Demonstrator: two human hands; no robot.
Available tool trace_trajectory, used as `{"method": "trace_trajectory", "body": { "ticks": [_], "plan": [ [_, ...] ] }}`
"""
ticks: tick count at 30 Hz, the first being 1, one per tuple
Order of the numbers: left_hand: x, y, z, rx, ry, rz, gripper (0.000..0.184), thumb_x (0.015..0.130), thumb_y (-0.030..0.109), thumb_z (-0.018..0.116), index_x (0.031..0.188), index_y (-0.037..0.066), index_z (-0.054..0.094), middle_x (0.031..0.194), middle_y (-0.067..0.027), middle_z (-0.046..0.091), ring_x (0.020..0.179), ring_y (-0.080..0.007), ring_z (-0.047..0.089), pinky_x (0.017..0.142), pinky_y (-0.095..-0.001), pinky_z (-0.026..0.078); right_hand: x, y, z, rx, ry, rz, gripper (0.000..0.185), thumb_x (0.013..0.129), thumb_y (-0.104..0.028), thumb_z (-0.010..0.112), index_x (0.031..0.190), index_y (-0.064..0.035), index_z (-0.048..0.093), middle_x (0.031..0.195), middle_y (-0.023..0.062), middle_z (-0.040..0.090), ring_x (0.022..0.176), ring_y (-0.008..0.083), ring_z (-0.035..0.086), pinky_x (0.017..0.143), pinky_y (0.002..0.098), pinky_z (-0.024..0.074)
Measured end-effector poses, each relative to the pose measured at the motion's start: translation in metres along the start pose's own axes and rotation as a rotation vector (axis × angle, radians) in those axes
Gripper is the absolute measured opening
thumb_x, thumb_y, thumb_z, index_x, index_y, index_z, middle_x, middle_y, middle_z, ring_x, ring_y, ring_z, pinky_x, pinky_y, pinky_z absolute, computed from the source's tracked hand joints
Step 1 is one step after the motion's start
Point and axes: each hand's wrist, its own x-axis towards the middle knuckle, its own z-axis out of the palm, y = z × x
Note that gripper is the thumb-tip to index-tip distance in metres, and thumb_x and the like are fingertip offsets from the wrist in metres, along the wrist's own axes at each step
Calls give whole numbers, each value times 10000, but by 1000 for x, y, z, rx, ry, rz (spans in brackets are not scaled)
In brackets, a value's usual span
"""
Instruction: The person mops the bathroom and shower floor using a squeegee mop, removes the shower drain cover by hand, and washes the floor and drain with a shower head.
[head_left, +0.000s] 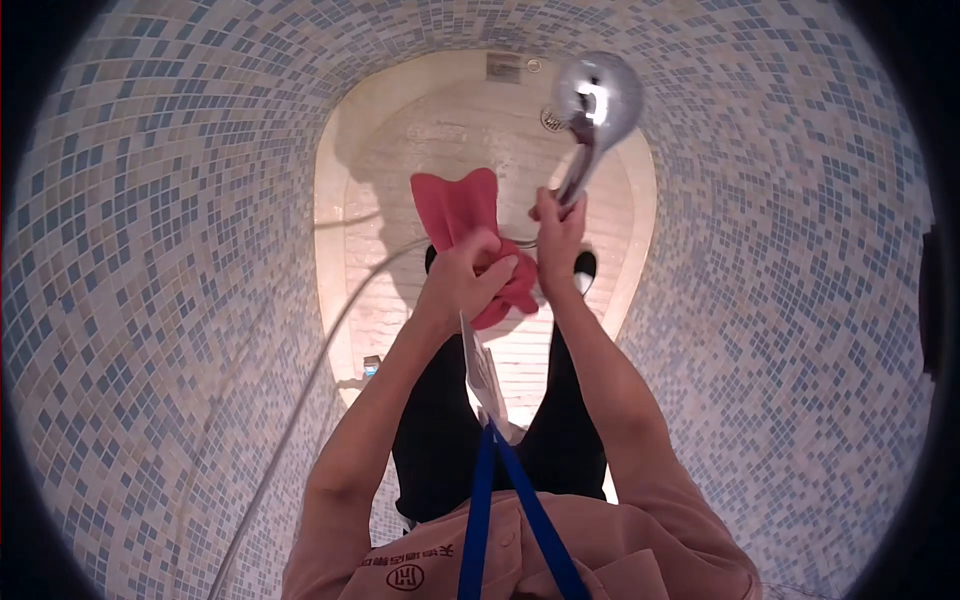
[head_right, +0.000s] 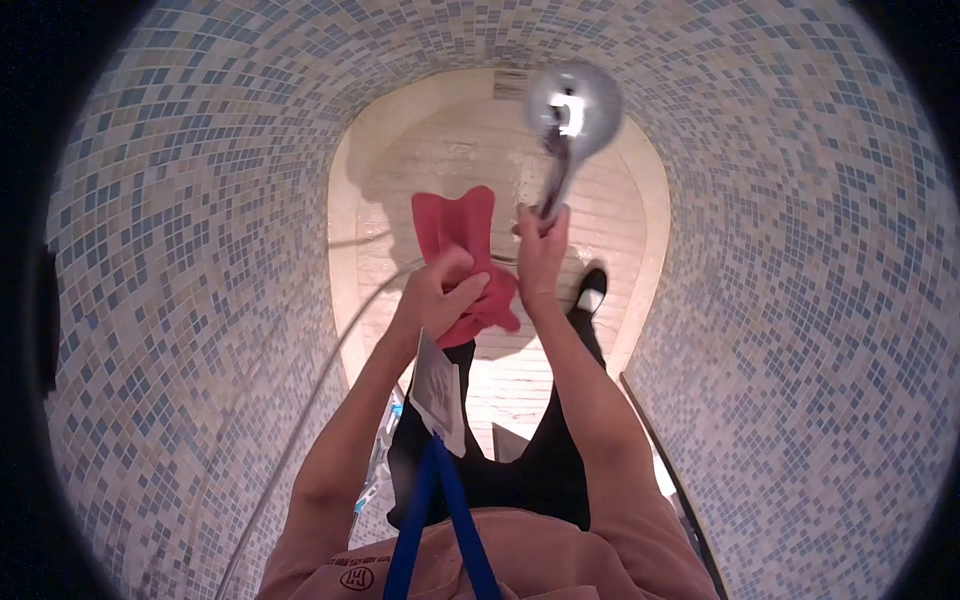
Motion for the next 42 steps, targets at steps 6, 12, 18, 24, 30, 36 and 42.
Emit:
{"method": "trace_trajectory", "body": {
  "ticks": [6,12,18,24,30,36,42],
  "plan": [
    [78,-39,21,-203,58,-40,512,749,189,720,1192,31,520,867,-52,614,786,-108,575,692,-260,462,17,64,3,68,-328,167,140,878,-178,550,918,-54,501,770,65,489,703,131,460,648,260,416],
    [146,-78,79,-649,319,-249,325,824,159,680,1083,-3,569,820,-50,628,693,-81,585,584,-208,468,82,112,-19,-341,-696,-313,245,823,-168,531,1049,-83,494,953,119,489,904,234,507,785,324,405],
    [194,-126,135,-852,542,-211,213,851,142,642,989,-17,610,857,-53,634,729,-84,583,625,-215,482,162,153,-54,-576,-1137,-629,445,718,-161,627,1136,-91,490,1078,137,502,1033,304,489,814,387,405],
    [207,-149,149,-846,486,-219,173,877,95,595,1030,18,580,889,-46,620,772,-81,580,671,-219,482,319,178,-53,-702,-1405,-37,444,747,-191,665,1165,-94,550,1120,129,510,997,281,531,885,373,433],
    [209,-178,160,-841,428,-231,171,839,65,617,991,-13,615,889,-68,650,793,-116,607,693,-261,481,479,236,27,-1255,-639,-785,461,791,-182,631,1219,-223,466,1138,146,499,978,352,557,824,445,478],
    [200,-198,140,-143,320,-73,285,807,95,618,1080,27,574,1059,-117,573,993,-237,552,874,-359,426,509,304,93,-1413,-562,-845,384,799,-251,627,1163,-240,506,1217,132,461,978,355,589,806,454,501],
    [196,-189,121,-170,227,-52,357,796,100,642,1135,39,547,1129,-106,533,1027,-191,527,903,-322,408,496,317,116,-1147,-591,-407,194,761,-266,673,939,-192,650,970,70,602,790,230,631,665,344,513]
  ]
}}
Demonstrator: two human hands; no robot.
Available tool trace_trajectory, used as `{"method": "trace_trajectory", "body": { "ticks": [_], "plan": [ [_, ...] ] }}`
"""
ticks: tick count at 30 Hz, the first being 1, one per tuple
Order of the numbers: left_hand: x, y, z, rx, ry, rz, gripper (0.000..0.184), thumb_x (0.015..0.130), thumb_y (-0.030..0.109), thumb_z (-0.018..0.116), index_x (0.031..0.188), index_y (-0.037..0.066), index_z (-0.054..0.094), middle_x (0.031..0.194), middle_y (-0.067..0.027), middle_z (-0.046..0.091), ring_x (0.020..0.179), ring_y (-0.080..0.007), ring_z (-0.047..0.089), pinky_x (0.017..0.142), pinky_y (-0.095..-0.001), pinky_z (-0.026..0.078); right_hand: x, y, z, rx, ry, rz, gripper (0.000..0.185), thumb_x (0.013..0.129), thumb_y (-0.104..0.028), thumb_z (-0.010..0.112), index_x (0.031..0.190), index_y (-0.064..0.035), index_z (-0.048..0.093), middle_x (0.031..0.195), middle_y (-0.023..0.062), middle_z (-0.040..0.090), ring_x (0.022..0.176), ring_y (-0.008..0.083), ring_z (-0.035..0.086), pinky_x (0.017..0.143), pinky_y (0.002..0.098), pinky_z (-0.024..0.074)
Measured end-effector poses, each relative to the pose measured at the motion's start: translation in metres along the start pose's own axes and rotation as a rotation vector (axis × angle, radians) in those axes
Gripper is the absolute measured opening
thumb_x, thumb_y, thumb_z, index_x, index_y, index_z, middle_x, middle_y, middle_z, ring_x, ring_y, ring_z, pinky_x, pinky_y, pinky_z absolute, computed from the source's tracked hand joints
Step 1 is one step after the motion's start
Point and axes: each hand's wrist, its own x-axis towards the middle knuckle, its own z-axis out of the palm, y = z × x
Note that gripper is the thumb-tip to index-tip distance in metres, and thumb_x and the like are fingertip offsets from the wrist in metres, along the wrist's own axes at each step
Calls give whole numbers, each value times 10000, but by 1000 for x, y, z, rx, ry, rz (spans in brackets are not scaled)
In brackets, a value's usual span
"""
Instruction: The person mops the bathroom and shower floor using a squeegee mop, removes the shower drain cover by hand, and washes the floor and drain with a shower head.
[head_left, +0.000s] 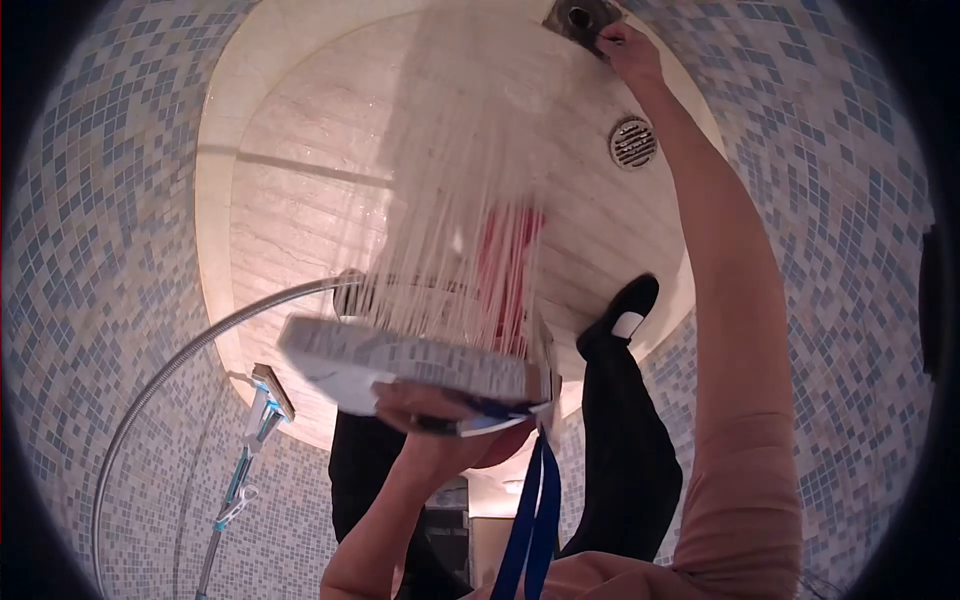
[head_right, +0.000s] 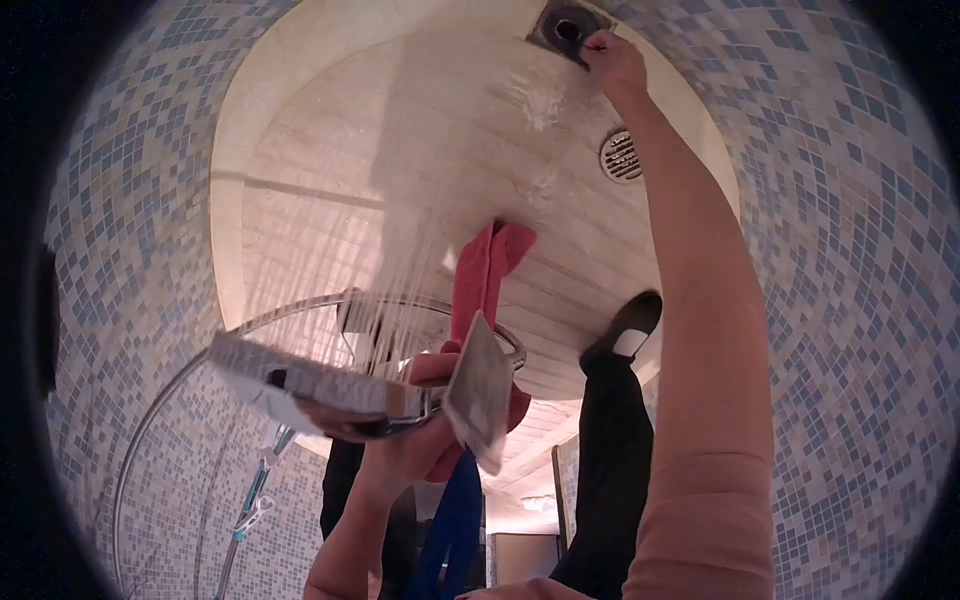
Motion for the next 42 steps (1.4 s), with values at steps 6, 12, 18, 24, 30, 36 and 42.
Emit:
{"method": "trace_trajectory", "body": {
  "ticks": [6,12,18,24,30,36,42],
  "plan": [
    [14,11,-4,-461,-37,-231,223,778,65,642,979,-28,615,998,-110,641,889,-155,625,777,-288,496,-12,-23,-34,226,-71,26,149,746,-232,721,809,-103,680,634,-10,608,498,89,554,489,221,453],
    [12,5,-13,-653,-152,-271,299,734,110,714,1003,5,635,1050,-55,618,955,-95,565,810,-247,460,-32,-64,-78,987,-82,111,137,826,-127,658,896,-21,605,800,44,640,703,121,627,608,239,510],
    [7,-10,-9,-461,-314,-184,371,738,137,718,1083,49,613,1081,-73,628,984,-135,587,832,-285,477,-23,-89,-79,1003,88,8,83,820,-47,625,849,14,577,789,73,637,676,164,666,582,245,538],
    [3,-2,-17,-212,-146,-111,291,779,114,659,1052,46,587,1072,-96,576,944,-233,608,826,-341,471,10,-70,-26,614,131,-33,167,806,-111,630,928,-2,595,795,92,645,685,186,665,601,278,523],
    [-22,-27,-25,50,-224,-149,383,773,225,675,1134,141,577,1220,-64,480,1117,-247,492,952,-378,392,17,-39,14,-98,62,-21,252,827,-253,554,1020,-104,614,960,137,639,947,277,611,810,400,489],
    [-46,-22,-41,-142,-239,-392,346,801,226,641,1120,114,567,1164,-78,508,1076,-249,509,933,-372,402,32,0,50,-351,54,-111,330,832,-239,501,1148,-172,571,1261,151,470,1104,315,533,890,432,467],
    [-54,-20,-48,-180,-203,-488,314,829,226,607,1106,86,558,1108,-91,536,1035,-252,527,915,-367,412,38,-19,46,-227,-5,40,387,771,-341,539,1122,-192,608,1146,103,585,1037,293,575,877,397,472]
  ]
}}
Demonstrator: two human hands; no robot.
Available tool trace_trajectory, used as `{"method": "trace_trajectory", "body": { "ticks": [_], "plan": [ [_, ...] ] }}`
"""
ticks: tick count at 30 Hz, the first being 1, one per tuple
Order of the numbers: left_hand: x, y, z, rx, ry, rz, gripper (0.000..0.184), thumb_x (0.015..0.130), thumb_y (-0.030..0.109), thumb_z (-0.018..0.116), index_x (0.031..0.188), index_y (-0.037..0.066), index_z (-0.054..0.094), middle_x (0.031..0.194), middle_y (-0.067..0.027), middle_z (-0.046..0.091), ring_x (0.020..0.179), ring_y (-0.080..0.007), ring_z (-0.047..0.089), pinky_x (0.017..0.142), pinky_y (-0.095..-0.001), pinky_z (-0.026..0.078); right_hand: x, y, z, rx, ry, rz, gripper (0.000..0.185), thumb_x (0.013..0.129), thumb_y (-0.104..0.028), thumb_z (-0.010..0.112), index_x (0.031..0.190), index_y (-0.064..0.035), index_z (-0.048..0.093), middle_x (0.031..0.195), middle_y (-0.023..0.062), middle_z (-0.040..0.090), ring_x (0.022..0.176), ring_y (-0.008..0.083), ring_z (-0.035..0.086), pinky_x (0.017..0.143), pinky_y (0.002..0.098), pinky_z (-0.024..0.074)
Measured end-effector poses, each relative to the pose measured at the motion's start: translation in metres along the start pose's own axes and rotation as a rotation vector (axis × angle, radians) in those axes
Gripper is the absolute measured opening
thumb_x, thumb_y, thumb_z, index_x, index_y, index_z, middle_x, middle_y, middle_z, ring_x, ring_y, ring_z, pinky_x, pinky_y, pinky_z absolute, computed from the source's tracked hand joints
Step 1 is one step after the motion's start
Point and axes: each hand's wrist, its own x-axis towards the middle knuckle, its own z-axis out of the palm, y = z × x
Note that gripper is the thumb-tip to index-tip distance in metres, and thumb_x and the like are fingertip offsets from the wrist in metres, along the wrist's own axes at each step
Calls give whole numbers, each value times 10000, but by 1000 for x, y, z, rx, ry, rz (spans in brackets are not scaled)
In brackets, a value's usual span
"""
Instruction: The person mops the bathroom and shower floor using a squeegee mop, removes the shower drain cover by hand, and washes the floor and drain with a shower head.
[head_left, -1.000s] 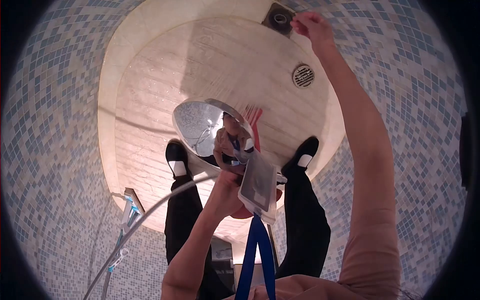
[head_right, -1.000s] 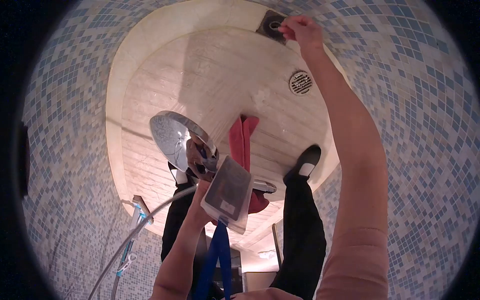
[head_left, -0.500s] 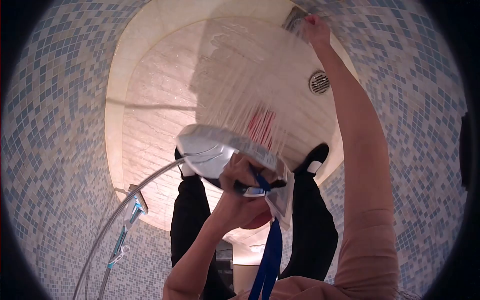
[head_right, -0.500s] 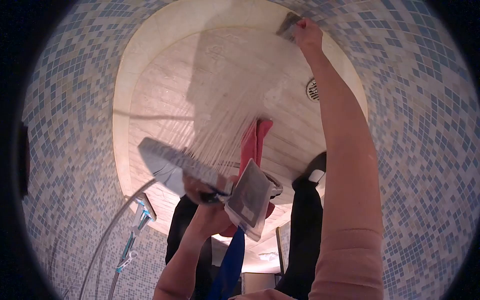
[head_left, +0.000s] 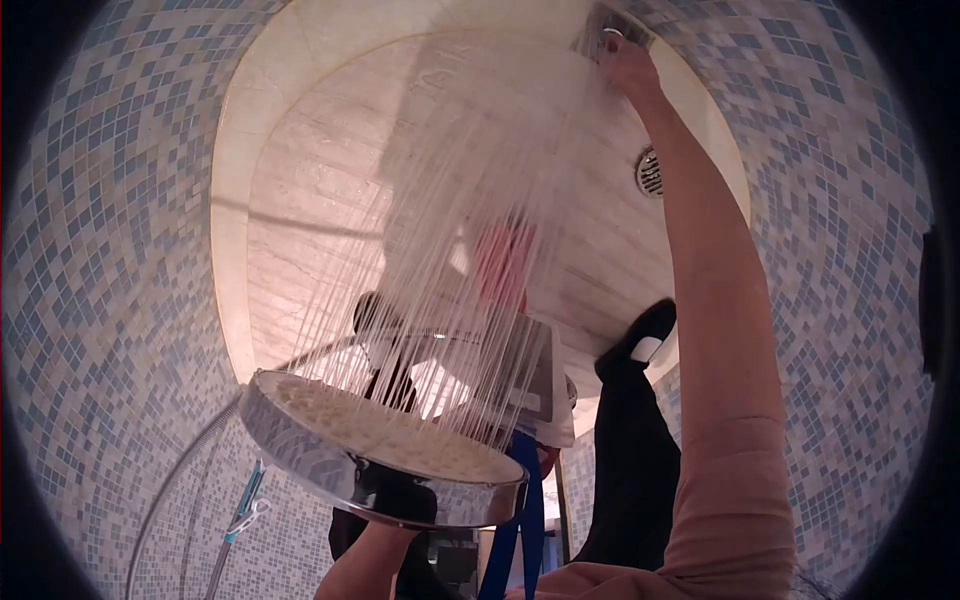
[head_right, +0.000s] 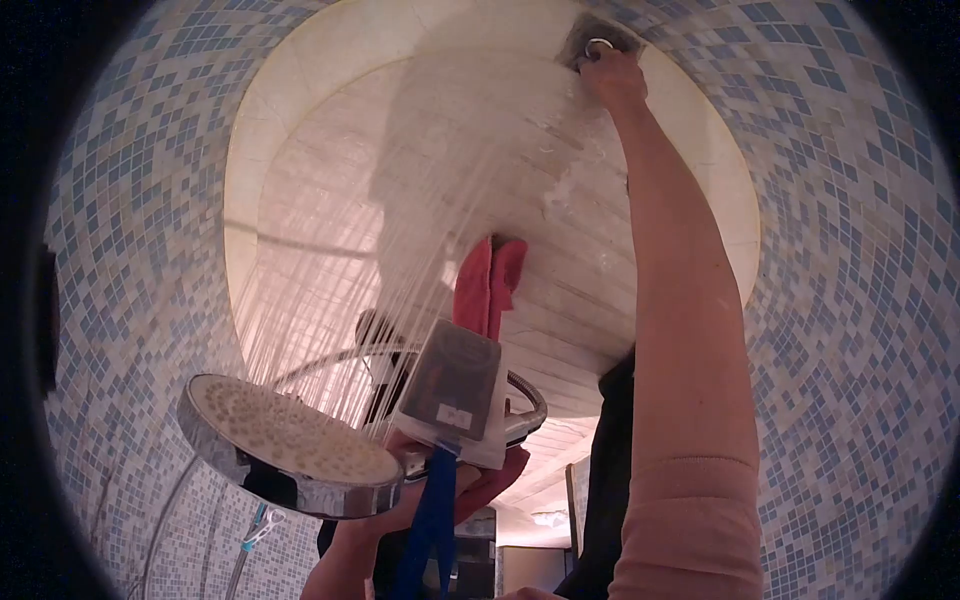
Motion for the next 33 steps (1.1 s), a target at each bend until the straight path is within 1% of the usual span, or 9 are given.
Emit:
{"method": "trace_trajectory", "body": {
  "ticks": [4,7,11,13,15,20,25,27,33],
  "plan": [
    [4,6,2,28,20,-7,297,848,227,585,1097,67,552,1071,-100,555,1007,-254,538,902,-363,419,10,-11,-23,234,-215,79,345,737,-390,573,990,-182,679,936,68,679,917,263,623,819,347,482],
    [15,17,13,130,26,76,287,862,227,568,1090,54,547,1043,-107,569,987,-255,547,893,-361,424,4,-5,-18,228,-170,-16,327,720,-380,665,915,-119,687,775,51,655,689,155,613,646,316,486],
    [27,31,14,492,111,547,305,792,223,669,1064,102,605,989,-56,601,928,-194,576,824,-329,451,8,17,-5,351,-121,67,296,741,-297,558,972,-149,670,958,97,669,947,265,617,837,351,476],
    [32,38,15,428,134,486,342,753,233,731,1063,130,627,976,-33,610,900,-159,588,799,-299,462,13,31,0,327,-3,85,306,750,-249,539,1021,-162,653,1005,107,656,979,277,606,855,360,474],
    [31,50,16,77,98,126,327,755,226,729,1048,118,631,960,-38,613,882,-164,594,805,-301,461,13,31,-2,305,37,54,329,755,-208,521,1062,-177,637,1049,115,640,1007,290,595,871,374,470],
    [22,13,9,145,22,98,358,740,180,753,1056,72,623,966,-47,634,873,-155,610,823,-317,472,-1,0,-14,143,214,25,271,792,-232,512,1019,-174,648,1059,116,629,990,314,592,837,413,483],
    [4,2,4,28,40,57,322,860,285,593,1070,42,575,1001,-109,616,925,-207,579,828,-342,458,-16,-6,-4,260,321,126,200,829,-244,526,942,-141,655,996,136,641,933,309,608,762,427,500],
    [2,11,4,39,67,91,325,873,302,571,1069,42,574,1002,-122,607,923,-227,575,824,-352,456,-19,1,8,221,439,33,180,836,-226,537,937,-125,646,951,149,648,910,296,618,742,426,502],
    [21,21,8,386,34,164,475,628,189,816,1029,42,607,1021,-60,612,947,-186,579,832,-327,442,-46,-11,-22,768,368,255,162,868,-219,524,943,-107,614,921,133,645,900,264,624,714,411,505]
  ]
}}
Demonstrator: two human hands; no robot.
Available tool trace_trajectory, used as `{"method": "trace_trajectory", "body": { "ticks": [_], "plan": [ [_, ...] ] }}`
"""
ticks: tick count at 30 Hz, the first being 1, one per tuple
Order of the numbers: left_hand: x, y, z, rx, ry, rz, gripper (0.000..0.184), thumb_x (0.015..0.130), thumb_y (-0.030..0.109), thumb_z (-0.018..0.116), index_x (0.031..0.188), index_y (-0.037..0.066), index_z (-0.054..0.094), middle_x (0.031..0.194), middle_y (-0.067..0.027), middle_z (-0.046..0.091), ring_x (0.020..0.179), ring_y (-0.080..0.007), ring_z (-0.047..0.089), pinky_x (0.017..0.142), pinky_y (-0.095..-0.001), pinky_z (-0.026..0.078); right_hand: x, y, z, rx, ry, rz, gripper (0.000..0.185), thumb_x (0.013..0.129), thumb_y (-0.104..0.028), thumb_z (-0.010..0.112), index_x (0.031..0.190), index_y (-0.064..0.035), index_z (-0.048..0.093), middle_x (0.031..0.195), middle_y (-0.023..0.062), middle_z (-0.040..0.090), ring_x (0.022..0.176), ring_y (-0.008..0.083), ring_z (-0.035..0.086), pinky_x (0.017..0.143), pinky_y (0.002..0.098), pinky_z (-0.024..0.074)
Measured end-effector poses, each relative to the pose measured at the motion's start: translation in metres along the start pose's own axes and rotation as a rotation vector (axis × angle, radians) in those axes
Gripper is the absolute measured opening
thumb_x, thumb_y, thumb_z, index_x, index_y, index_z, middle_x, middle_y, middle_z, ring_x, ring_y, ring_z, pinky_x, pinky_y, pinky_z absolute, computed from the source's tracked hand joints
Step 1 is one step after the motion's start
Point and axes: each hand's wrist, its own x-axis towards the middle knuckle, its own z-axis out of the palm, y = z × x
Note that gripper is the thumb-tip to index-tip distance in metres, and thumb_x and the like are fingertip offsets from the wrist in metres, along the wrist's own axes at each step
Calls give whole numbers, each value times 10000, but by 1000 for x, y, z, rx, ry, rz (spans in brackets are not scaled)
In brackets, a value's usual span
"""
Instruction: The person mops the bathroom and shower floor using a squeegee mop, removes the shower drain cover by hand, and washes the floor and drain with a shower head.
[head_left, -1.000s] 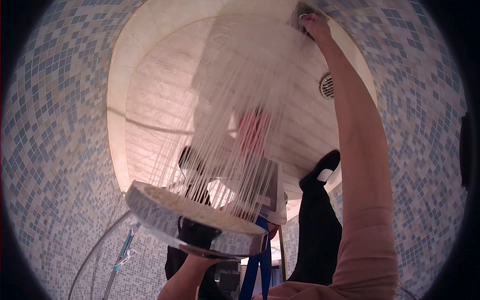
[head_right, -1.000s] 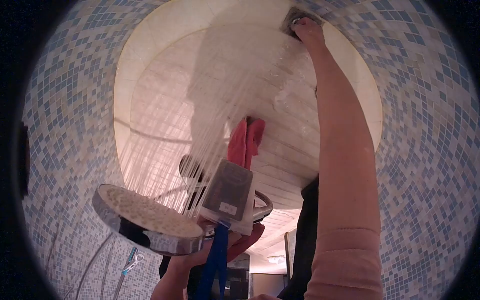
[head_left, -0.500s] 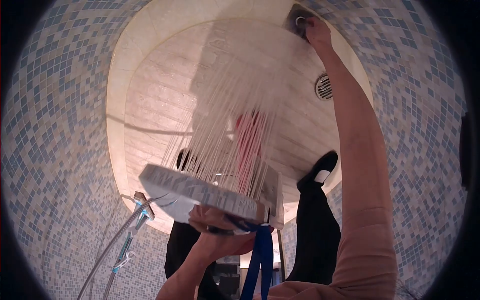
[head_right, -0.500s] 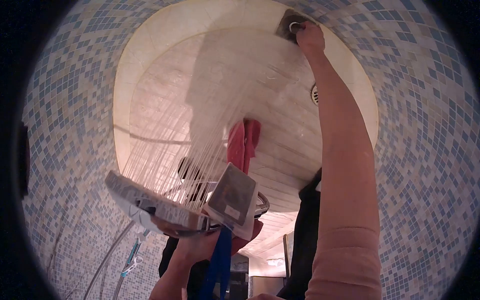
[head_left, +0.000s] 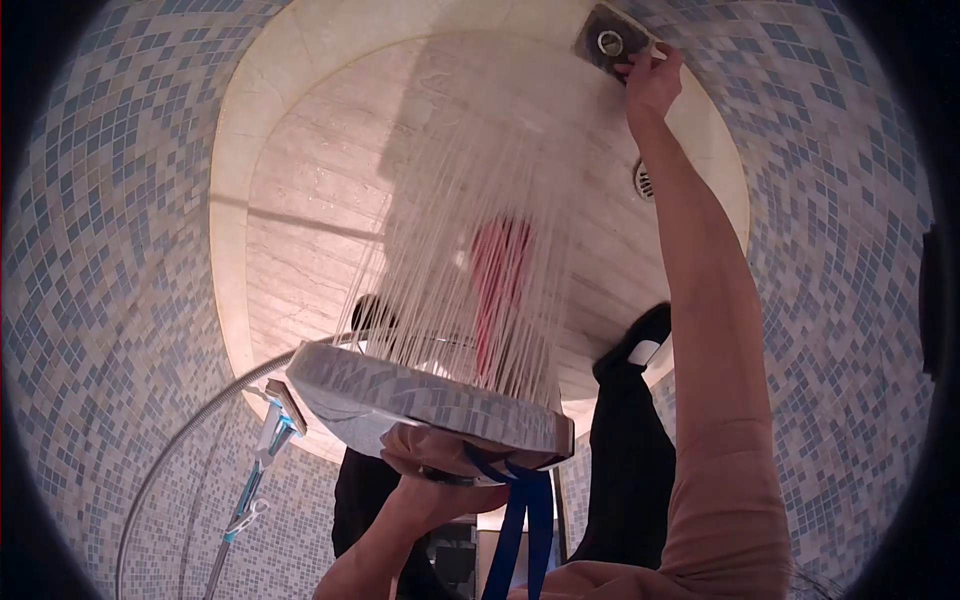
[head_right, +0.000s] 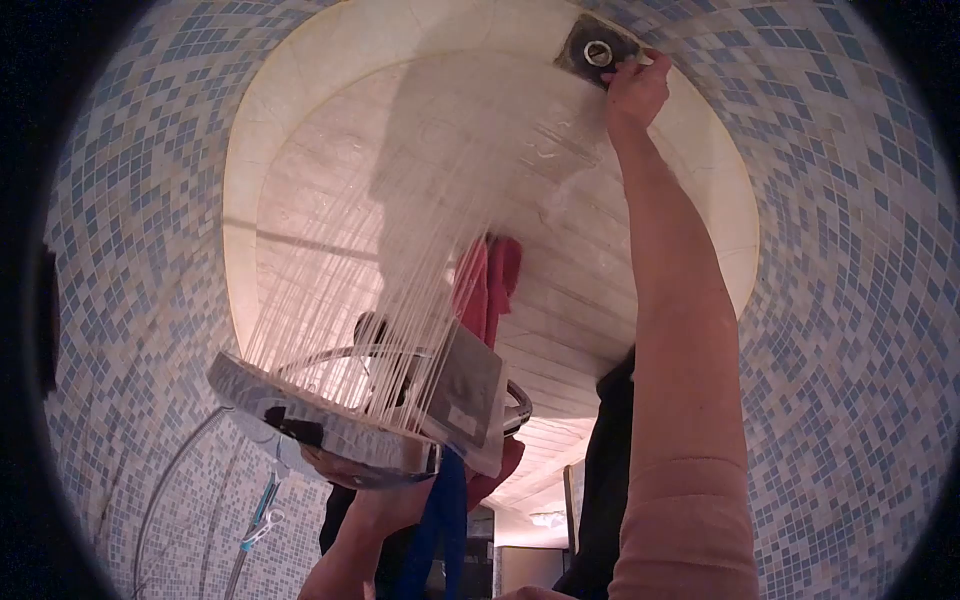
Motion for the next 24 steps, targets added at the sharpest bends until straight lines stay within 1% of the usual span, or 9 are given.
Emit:
{"method": "trace_trajectory", "body": {
  "ticks": [3,4,7,10,13,16,19,21,24],
  "plan": [
    [2,10,-2,-69,78,111,339,796,250,614,1061,38,590,1075,-171,542,969,-308,538,845,-425,421,12,15,9,-321,-19,-217,191,875,-266,517,971,-135,617,1008,128,635,970,248,611,733,402,507],
    [3,12,-2,-127,97,110,333,798,250,612,1058,43,591,1069,-171,542,958,-308,540,834,-426,423,10,13,13,-474,-23,-332,208,875,-292,519,984,-148,621,1040,129,631,997,243,606,743,399,509],
    [4,15,-3,-232,113,92,308,799,248,611,1033,48,595,1043,-162,552,935,-294,550,815,-417,431,7,0,25,-875,-149,-301,272,839,-371,540,1038,-212,635,1120,108,616,1041,253,591,787,389,509],
    [6,16,-4,-191,83,76,280,800,244,614,1000,48,599,1012,-147,568,916,-275,561,802,-402,439,34,4,30,-738,-328,-98,321,802,-410,552,1069,-257,641,1122,63,620,1021,254,592,825,377,504],
    [9,19,-4,-115,80,99,254,800,240,617,966,48,604,982,-133,585,898,-256,573,789,-387,446,45,11,31,-684,-275,-163,294,792,-380,574,1051,-263,651,1109,30,630,1006,240,597,811,380,502],
    [15,20,-1,89,126,232,230,801,236,621,933,48,608,951,-118,601,879,-237,585,776,-372,454,44,9,21,-420,-189,-8,319,776,-386,605,1042,-218,659,1124,85,620,1016,229,595,787,376,497],
    [20,24,-6,209,123,346,217,866,224,550,872,15,603,923,-122,614,871,-221,588,777,-371,458,37,16,6,-197,-87,-121,252,788,-307,625,977,-146,664,1029,126,624,960,253,600,746,389,482],
    [24,41,-11,-144,22,-51,183,833,173,602,908,7,627,831,-58,634,771,-133,593,692,-304,473,9,10,-6,-220,-69,-360,190,809,-244,609,937,-108,645,935,131,606,907,277,592,727,405,470],
    [31,25,1,-299,126,18,187,796,102,639,947,-8,621,836,-57,638,771,-117,594,683,-277,467,-45,0,-15,-190,-146,-688,108,836,-146,577,915,-76,599,808,131,548,824,325,564,702,432,453]
  ]
}}
